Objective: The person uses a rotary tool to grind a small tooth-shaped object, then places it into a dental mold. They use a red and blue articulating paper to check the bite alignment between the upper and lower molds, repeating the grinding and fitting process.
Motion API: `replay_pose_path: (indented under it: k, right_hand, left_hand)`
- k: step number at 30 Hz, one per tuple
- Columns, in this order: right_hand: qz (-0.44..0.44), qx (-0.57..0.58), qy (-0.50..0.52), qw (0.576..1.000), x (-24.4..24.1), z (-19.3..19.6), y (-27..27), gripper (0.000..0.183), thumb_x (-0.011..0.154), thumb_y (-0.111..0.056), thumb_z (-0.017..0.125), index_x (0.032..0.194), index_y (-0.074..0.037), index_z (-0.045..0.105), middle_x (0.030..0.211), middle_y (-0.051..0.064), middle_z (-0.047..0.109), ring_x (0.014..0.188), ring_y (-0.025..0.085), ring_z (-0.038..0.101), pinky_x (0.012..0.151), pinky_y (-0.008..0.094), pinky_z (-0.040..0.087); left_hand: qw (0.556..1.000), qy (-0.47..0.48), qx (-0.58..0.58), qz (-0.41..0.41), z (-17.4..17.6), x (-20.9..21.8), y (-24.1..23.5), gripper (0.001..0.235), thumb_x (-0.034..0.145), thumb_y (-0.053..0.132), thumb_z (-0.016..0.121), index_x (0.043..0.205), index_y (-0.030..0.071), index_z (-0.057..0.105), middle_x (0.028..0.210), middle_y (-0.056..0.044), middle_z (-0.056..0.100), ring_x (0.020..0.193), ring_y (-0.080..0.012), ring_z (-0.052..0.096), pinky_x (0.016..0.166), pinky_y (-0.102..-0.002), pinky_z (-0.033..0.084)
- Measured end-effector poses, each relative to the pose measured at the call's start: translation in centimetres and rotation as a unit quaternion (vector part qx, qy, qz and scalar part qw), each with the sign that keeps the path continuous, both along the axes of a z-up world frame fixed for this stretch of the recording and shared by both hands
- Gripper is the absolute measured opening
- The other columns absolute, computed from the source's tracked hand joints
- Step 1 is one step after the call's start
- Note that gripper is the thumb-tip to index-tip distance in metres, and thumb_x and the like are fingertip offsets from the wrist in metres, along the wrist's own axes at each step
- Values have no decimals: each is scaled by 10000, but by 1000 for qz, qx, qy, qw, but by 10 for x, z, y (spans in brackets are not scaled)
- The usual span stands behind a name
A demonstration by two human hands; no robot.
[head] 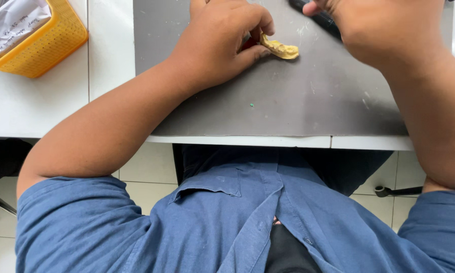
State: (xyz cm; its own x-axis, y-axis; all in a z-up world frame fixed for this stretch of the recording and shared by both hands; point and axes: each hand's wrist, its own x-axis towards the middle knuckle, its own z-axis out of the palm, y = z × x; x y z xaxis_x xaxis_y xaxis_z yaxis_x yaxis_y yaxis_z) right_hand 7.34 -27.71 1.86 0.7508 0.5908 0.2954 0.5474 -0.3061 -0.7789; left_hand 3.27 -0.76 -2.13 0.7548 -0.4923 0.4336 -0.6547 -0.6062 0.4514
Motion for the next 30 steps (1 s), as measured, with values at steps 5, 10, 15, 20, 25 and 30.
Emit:
replay_pose_path:
  k: [5,10,15,20,25,30]
  right_hand:
    - [-6,55,42,998,-9,4,5,70,1111,55,687,1174,51,656,1111,108,697,956,136,726,843,222,602]
    - [-21,91,78,993,-17,18,12,122,1055,48,746,1146,47,664,1115,109,700,964,125,710,860,204,600]
    - [-11,75,58,995,-29,26,18,135,959,98,758,1056,72,667,1064,176,691,925,161,720,803,226,607]
    - [17,75,52,996,-30,27,24,192,891,115,767,1045,73,661,1053,194,690,915,175,713,783,237,601]
    - [17,72,86,994,-33,26,29,260,832,101,779,1058,69,656,1015,186,712,936,191,729,775,244,595]
    - [38,72,39,996,-37,27,31,265,879,140,744,1109,93,621,1065,220,689,994,225,719,814,271,619]
  left_hand:
    - [998,-41,-51,-17,1,0,7,232,942,124,834,1097,157,664,988,35,673,1041,-223,625,977,-434,329]
    - [981,59,-179,-54,23,-7,7,225,975,68,803,1137,98,650,1054,-36,646,967,-170,636,860,-317,461]
    - [952,126,-266,-88,30,-19,9,213,1019,29,770,1193,62,651,1107,-76,626,934,-113,631,788,-234,518]
    - [824,320,-448,-135,16,-21,5,184,1140,69,689,1295,27,599,1358,-55,636,1074,-65,651,980,-235,586]
    - [823,344,-437,-118,13,-25,7,243,1142,117,686,1350,23,601,1253,-74,709,1159,-96,701,1052,-257,616]
    - [858,316,-390,-104,19,-28,5,277,1108,141,708,1353,40,624,1179,-62,734,1089,-99,740,973,-243,651]
